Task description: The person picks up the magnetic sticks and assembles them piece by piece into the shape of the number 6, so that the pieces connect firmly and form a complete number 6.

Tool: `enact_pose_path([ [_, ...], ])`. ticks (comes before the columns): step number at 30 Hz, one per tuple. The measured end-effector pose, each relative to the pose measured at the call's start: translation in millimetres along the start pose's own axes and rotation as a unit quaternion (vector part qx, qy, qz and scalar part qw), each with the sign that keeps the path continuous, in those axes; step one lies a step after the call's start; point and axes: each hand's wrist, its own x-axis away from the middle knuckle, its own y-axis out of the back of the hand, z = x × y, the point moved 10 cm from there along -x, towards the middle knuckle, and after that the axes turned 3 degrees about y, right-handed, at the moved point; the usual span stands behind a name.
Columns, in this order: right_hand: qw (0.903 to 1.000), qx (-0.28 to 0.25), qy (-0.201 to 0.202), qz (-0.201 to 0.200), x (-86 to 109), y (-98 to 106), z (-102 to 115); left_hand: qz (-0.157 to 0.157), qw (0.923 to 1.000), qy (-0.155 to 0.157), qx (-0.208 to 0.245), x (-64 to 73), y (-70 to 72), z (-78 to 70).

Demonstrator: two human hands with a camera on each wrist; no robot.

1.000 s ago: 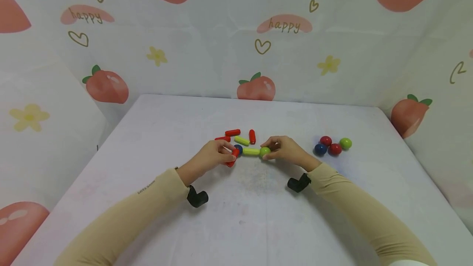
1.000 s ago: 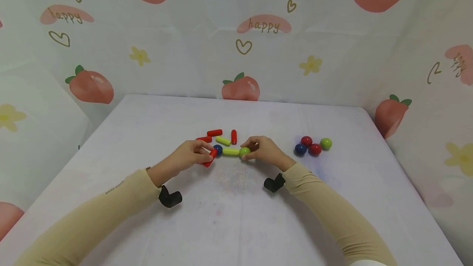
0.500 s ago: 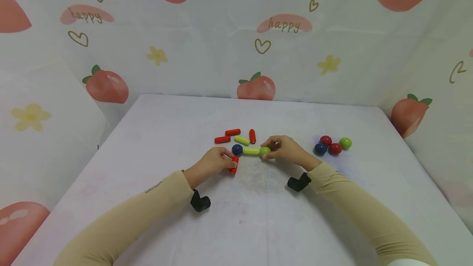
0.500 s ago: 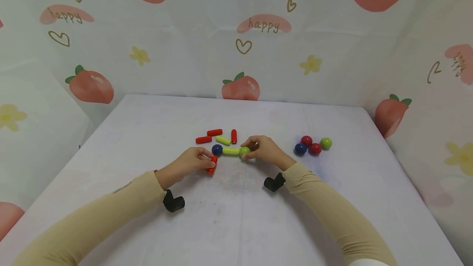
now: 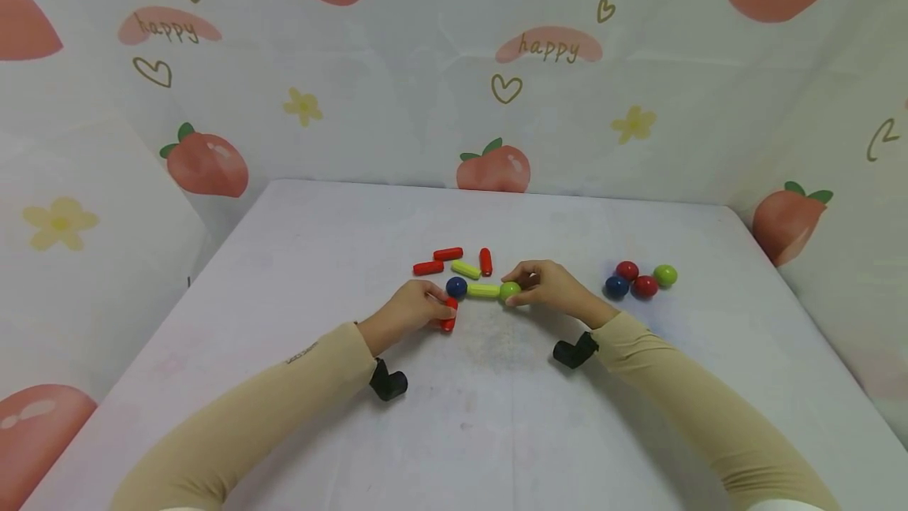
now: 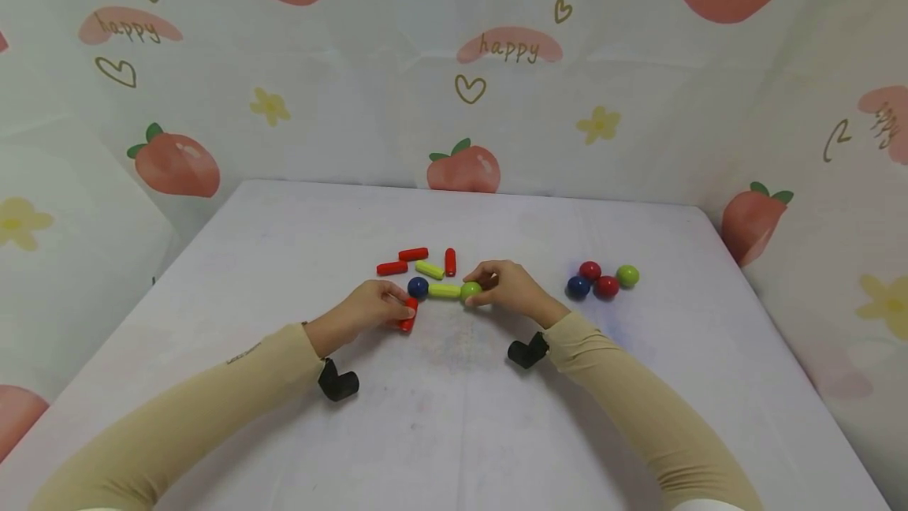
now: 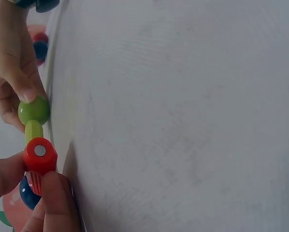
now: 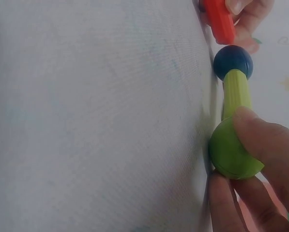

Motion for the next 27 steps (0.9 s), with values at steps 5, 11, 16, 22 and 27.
enact_pose_path([
  [5, 1.0, 0.001, 0.001, 0.0, 0.1, -0.1, 0.4, -0.003, 1.0, 0.006, -0.006, -4.3, 0.4, 0.7],
  [11, 1.0, 0.002, 0.003, 0.001, 1.7, -0.1, 2.9, 0.001, 0.9999, 0.012, 0.007, -6.0, 0.1, 1.5],
  [16, 1.0, 0.001, 0.004, 0.002, 2.3, 0.3, 3.2, 0.001, 0.9998, 0.012, 0.014, -6.1, 0.3, 0.3],
  [22, 1.0, 0.004, 0.009, 0.001, 2.0, 0.1, 3.9, 0.007, 0.9996, 0.013, 0.025, -5.1, -0.6, -0.7],
  [27, 0.9999, 0.004, 0.012, -0.001, 1.2, 0.5, 4.1, 0.009, 0.9996, 0.01, 0.026, -5.6, -1.2, -1.1],
])
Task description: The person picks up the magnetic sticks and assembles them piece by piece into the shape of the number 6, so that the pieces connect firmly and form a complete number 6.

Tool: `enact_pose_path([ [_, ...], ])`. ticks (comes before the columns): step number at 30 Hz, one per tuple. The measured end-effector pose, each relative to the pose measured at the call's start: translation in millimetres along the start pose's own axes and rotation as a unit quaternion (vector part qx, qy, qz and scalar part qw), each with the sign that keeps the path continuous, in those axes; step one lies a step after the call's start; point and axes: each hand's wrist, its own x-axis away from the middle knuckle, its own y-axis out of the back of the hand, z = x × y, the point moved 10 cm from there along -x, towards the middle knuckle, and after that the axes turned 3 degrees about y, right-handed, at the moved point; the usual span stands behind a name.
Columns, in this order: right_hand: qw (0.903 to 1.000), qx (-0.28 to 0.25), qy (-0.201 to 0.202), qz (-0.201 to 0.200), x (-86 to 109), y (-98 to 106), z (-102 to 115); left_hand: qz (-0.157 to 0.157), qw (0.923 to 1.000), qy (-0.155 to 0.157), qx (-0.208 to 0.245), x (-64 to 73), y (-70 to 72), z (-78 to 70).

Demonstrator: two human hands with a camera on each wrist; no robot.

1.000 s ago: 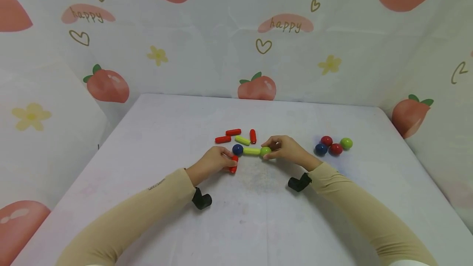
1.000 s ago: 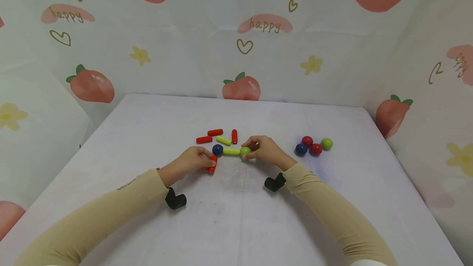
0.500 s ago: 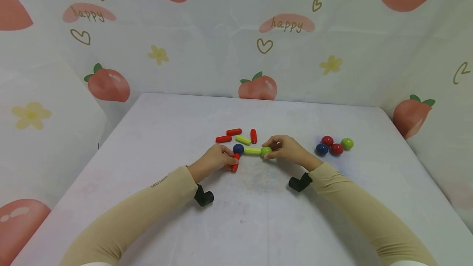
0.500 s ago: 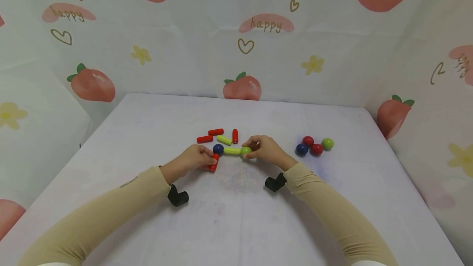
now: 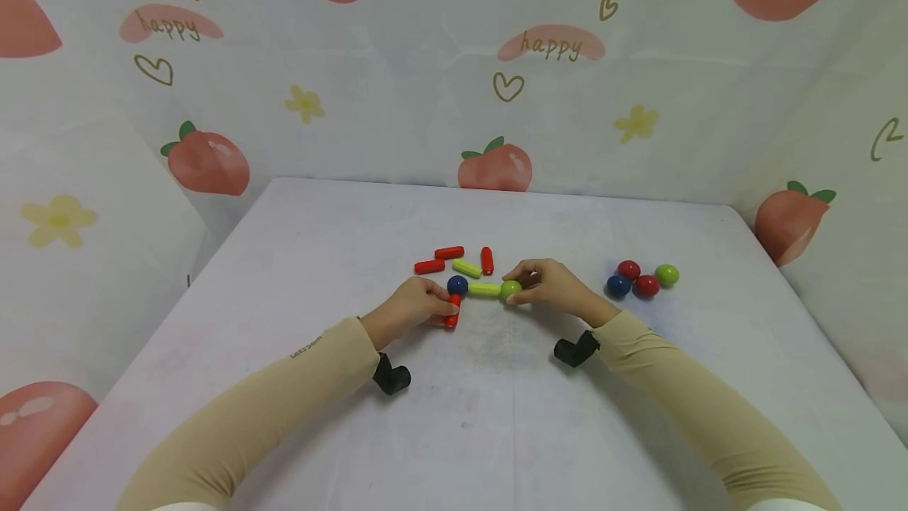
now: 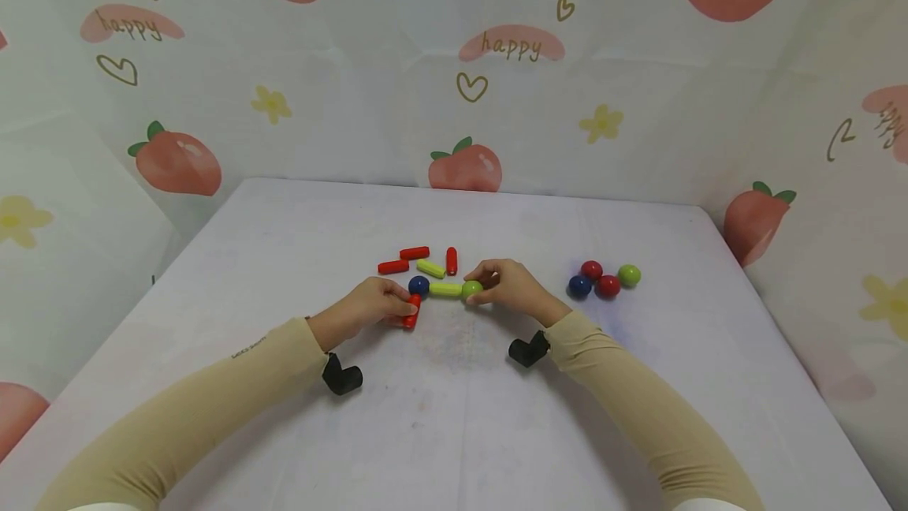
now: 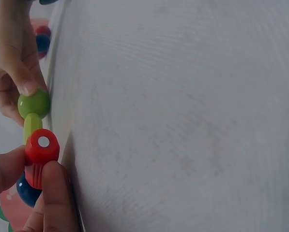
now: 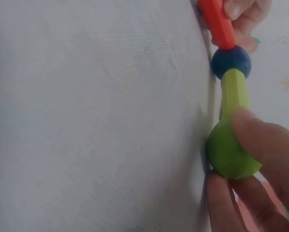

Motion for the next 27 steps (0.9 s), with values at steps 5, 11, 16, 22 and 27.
enact_pose_path([
  [5, 1.0, 0.009, 0.002, -0.002, 0.0, 0.6, 1.7, 0.002, 1.0, -0.002, 0.003, -1.4, 0.4, 0.5],
  [11, 0.9998, 0.017, 0.012, -0.007, 0.1, 1.6, 4.4, 0.013, 0.9999, -0.011, 0.002, -0.3, -0.9, -0.5],
  [16, 0.9997, 0.016, 0.014, -0.006, 0.2, 0.9, 4.9, 0.017, 0.9998, -0.009, 0.002, 1.3, -0.9, 0.5],
  [22, 0.9999, 0.014, 0.009, -0.004, -0.2, 1.1, 3.7, 0.015, 0.9998, -0.012, 0.004, 1.2, -0.1, 0.9],
  [27, 0.9999, 0.014, -0.001, -0.004, -0.6, 1.6, 1.2, 0.015, 0.9998, -0.014, 0.002, 1.0, -0.7, -0.2],
])
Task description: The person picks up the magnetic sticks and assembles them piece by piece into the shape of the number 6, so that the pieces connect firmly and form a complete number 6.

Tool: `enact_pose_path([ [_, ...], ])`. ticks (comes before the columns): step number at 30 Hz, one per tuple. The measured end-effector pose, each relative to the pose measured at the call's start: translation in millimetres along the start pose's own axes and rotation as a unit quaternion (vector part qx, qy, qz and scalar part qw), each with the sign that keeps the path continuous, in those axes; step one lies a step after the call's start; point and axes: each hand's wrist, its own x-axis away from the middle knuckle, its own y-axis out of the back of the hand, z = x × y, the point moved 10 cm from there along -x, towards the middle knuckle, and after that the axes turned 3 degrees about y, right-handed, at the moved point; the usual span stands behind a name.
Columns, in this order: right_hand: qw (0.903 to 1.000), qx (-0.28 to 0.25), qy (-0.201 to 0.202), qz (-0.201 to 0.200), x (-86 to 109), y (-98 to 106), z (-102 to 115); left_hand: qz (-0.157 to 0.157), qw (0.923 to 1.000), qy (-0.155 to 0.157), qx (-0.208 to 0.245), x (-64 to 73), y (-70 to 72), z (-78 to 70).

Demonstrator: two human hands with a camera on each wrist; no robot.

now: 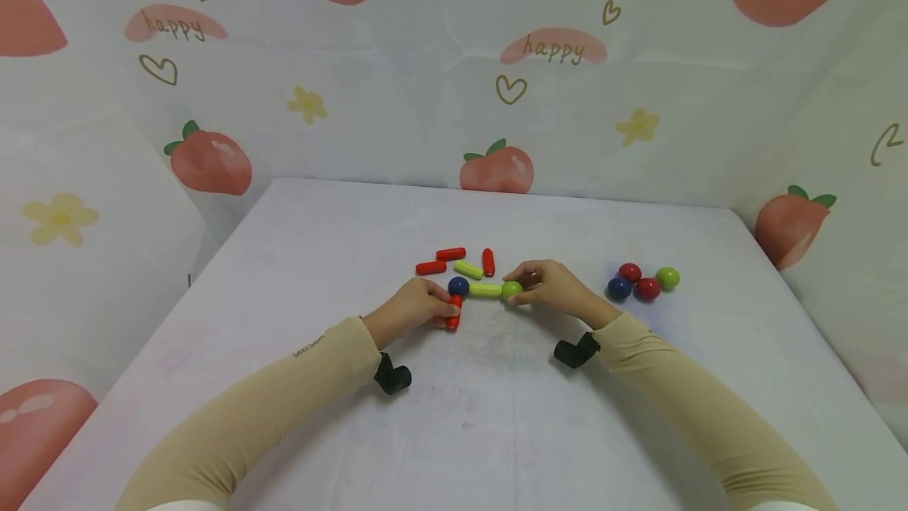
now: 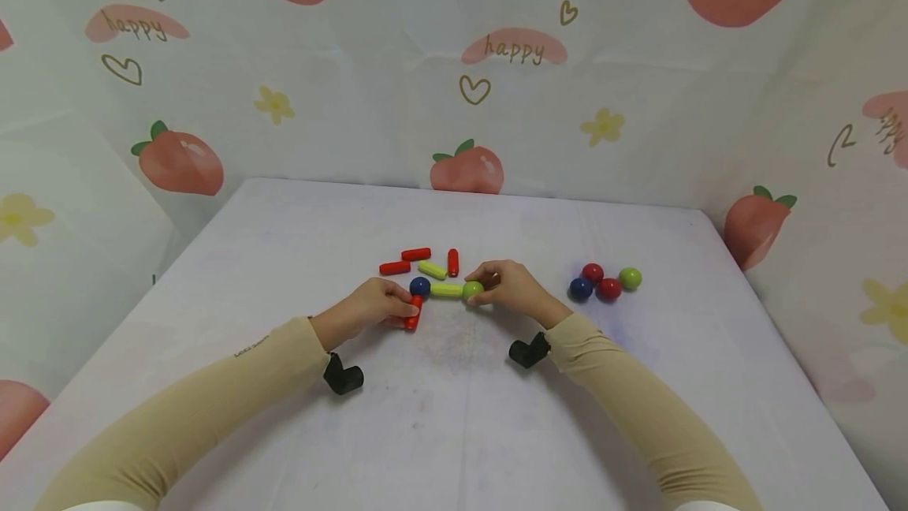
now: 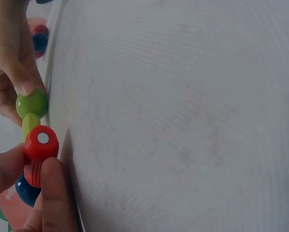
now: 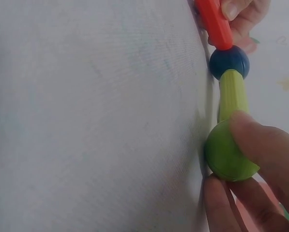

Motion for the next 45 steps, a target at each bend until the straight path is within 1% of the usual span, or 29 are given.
enact_pose_path([
  [6, 1.0, 0.003, 0.001, 0.001, 1.8, -0.5, 1.9, -0.003, 1.0, 0.001, -0.006, -0.7, -0.1, 0.2],
  [13, 0.9999, 0.007, 0.008, 0.002, -0.1, -1.5, 0.1, 0.001, 1.0, 0.002, -0.002, -0.7, -0.8, 0.3],
  [17, 0.9998, 0.006, 0.013, 0.011, 4.2, 0.2, 2.0, -0.002, 1.0, 0.005, -0.002, -0.8, -0.3, 1.2],
  [19, 0.9998, 0.004, 0.018, 0.011, 7.4, 4.6, 3.2, -0.002, 1.0, 0.008, -0.001, -1.2, -0.5, 1.7],
  [22, 0.9996, 0.004, 0.027, 0.001, 13.6, 17.7, 4.9, 0.0, 1.0, 0.005, 0.0, -2.3, -1.4, 0.8],
  [27, 0.999, 0.007, 0.036, -0.026, 27.2, 49.0, 6.0, -0.003, 1.0, 0.008, -0.004, -3.1, -0.6, 1.4],
  [32, 0.9965, 0.004, 0.042, -0.072, 44.3, 82.0, 4.7, -0.004, 1.0, 0.005, -0.007, -3.3, -0.1, 1.3],
  [35, 0.9944, 0.008, 0.04, -0.097, 54.7, 97.8, 1.9, -0.007, 0.9999, 0.008, -0.007, -3.7, 0.0, 2.0],
  [40, 0.9913, 0.006, 0.028, -0.128, 71.0, 115.4, -7.0, -0.012, 0.9998, 0.01, -0.01, -3.8, 0.5, 2.7],
  [45, 0.988, 0.008, 0.01, -0.154, 84.2, 123.8, -21.6, -0.008, 0.9998, 0.003, -0.015, -1.6, 0.3, 1.1],
])
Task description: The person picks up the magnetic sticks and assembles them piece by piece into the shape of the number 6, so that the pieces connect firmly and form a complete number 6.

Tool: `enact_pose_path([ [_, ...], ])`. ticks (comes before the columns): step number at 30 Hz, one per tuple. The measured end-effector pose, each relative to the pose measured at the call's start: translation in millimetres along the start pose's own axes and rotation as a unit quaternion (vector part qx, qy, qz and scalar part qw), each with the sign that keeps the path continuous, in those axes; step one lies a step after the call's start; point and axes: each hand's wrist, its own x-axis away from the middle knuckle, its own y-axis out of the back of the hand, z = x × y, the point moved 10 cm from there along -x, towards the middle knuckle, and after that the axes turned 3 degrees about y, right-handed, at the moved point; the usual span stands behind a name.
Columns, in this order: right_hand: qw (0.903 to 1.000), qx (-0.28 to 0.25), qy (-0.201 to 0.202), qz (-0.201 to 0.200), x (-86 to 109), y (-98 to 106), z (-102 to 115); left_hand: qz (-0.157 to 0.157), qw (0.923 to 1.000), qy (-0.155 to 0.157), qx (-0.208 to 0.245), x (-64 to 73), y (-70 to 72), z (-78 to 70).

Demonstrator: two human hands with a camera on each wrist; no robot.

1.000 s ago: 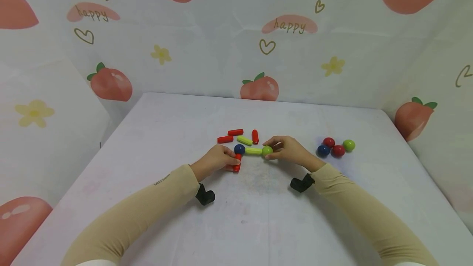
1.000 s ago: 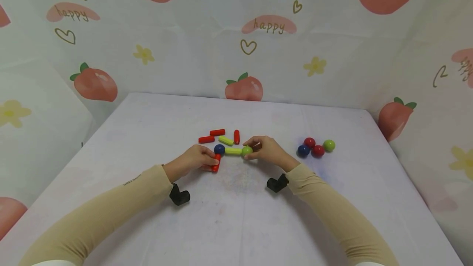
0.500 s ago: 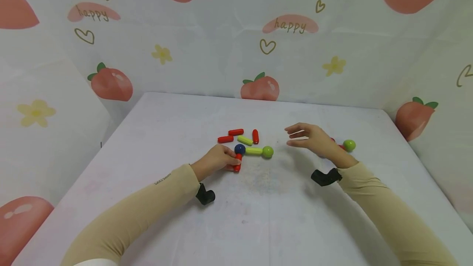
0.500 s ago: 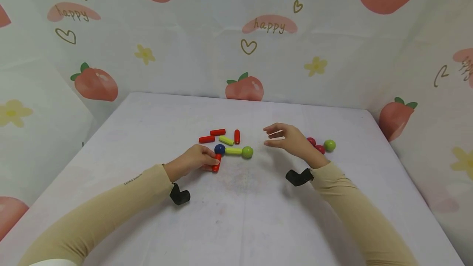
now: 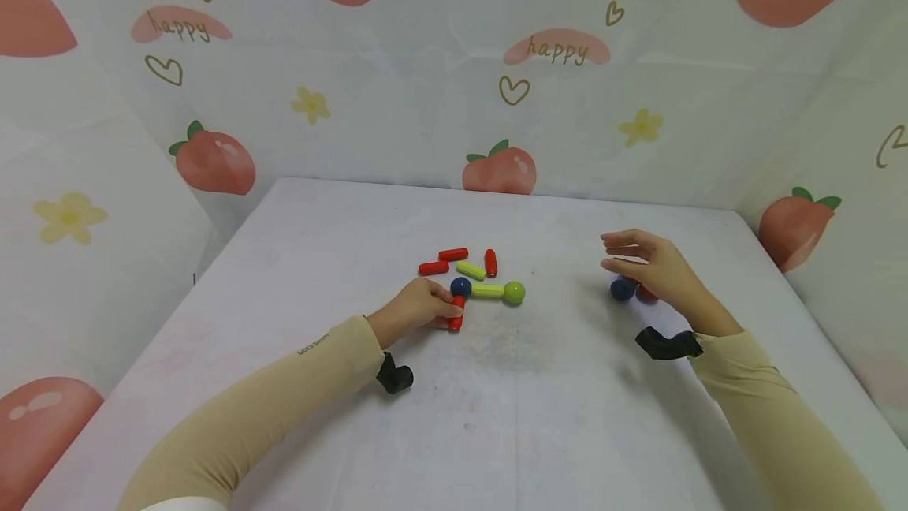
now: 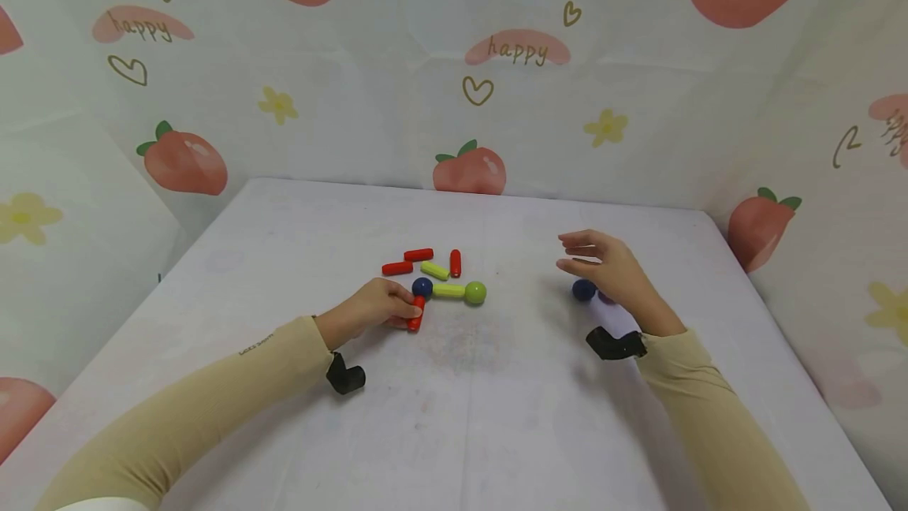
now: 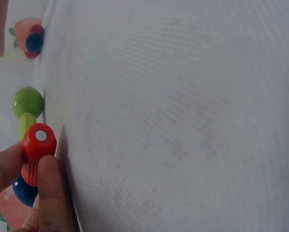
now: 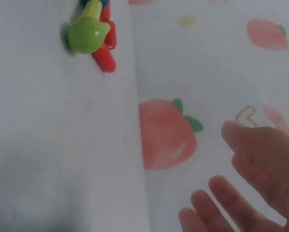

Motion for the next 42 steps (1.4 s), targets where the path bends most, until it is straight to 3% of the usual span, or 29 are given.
enact_pose_path([
  [5, 0.9995, 0.001, -0.032, -0.005, 7.6, -0.6, -21.2, 0.001, 0.9999, 0.001, 0.013, 1.1, -0.2, -0.8],
  [12, 0.9993, -0.006, -0.001, -0.037, 12.2, -4.1, -34.3, -0.005, 0.9999, 0.006, 0.013, 2.2, 0.3, -1.1],
  [21, 0.999, -0.031, 0.007, -0.03, 15.8, -10.4, -44.0, -0.01, 0.9998, 0.019, 0.004, 3.3, 0.3, -0.4],
  [26, 0.9997, -0.017, 0.005, -0.014, 16.7, -16.0, -45.8, -0.011, 0.9997, 0.021, 0.008, 3.4, 0.7, 0.3],
  [34, 0.9975, 0.054, -0.012, 0.044, 19.5, -29.8, -47.6, -0.008, 0.9997, 0.018, 0.01, 2.3, 0.2, 0.2],
  [42, 0.9957, 0.072, -0.023, 0.053, 19.0, -32.4, -49.6, -0.004, 0.9999, 0.016, 0.0, 3.1, 0.6, -0.2],
])
